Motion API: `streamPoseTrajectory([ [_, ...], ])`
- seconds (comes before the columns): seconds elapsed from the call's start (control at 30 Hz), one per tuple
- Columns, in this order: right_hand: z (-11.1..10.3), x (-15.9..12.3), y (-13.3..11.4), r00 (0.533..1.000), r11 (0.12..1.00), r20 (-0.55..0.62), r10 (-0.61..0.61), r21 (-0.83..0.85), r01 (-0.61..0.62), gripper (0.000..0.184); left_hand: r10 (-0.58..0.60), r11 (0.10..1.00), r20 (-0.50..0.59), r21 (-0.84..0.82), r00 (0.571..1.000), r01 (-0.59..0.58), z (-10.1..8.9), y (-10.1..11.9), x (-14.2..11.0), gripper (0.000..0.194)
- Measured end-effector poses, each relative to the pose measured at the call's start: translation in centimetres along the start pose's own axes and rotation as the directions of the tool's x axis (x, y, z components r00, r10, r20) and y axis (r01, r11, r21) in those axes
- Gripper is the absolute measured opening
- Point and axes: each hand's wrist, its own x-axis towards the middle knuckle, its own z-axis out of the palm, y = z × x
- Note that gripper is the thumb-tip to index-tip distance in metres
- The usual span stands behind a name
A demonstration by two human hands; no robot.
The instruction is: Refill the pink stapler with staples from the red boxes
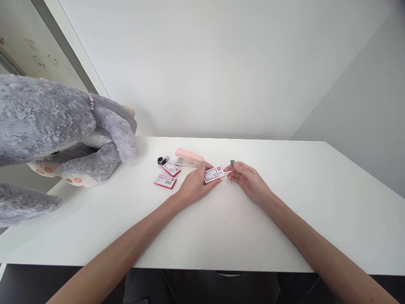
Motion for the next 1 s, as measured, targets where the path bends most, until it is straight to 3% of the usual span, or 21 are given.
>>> streamPoseTrajectory([
  [0.23,0.09,-0.17,-0.04,0.999,1.0,0.038,-0.009,-0.017,0.01,0.027,0.025,0.999,-0.112,-0.044,0.993,-0.03,-0.14,0.04,0.23,0.04],
  [0.43,0.1,-0.05,0.12,1.0,1.0,-0.014,-0.01,-0.012,0.01,0.028,0.035,0.994,-0.183,-0.1,0.982,-0.054,-0.16,0.29,0.21,0.043],
  [1.0,0.13,-0.44,-0.62,0.993,0.998,0.101,0.064,-0.016,-0.063,0.033,0.131,0.965,-0.111,-0.214,0.985,-0.152,-0.35,0.34,0.17,0.047],
])
